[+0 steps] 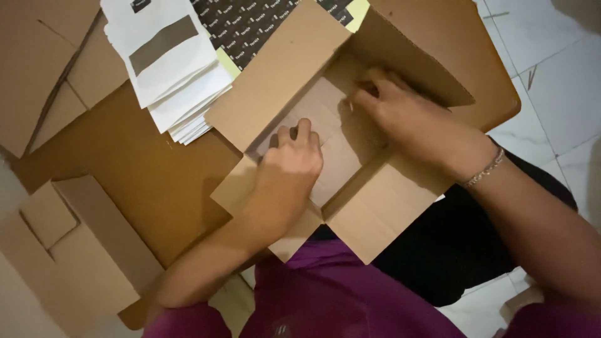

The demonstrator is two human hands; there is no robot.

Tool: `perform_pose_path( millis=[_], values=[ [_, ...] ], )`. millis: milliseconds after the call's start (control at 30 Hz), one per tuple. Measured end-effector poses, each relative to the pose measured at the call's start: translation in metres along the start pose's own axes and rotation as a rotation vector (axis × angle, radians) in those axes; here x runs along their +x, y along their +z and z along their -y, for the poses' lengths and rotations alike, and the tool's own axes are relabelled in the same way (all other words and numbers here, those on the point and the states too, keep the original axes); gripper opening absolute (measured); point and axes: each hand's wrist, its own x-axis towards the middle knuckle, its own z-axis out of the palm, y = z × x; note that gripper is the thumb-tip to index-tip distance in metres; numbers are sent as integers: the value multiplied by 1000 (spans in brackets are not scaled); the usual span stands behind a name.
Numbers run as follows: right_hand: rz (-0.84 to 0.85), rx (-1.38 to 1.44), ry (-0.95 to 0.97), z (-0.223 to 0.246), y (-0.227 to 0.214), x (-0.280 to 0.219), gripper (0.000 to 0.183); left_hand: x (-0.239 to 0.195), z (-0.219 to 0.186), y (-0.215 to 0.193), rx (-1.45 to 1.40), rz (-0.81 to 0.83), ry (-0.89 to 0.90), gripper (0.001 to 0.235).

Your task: The person folds white pouches, inspects them, and then assembles a cardboard box to pack them.

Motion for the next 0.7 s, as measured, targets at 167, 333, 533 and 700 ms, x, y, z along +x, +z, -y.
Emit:
perform_pose_path(
  millis=[167, 333, 533, 700],
  values=[
    [-183, -582, -45, -13, 32, 6, 27, -7, -6, 2, 118, 167, -6, 37],
    [-137, -549, -82, -17, 34, 9, 37, -7, -2, 17, 80, 111, -64, 11],
    [-25, -393, -97, -13, 25, 11, 50, -6, -6, 19, 151, 75, -11, 15],
    [-76, -571, -79, -8, 18, 18, 30, -4, -8, 19, 187, 34, -6, 11]
  ],
)
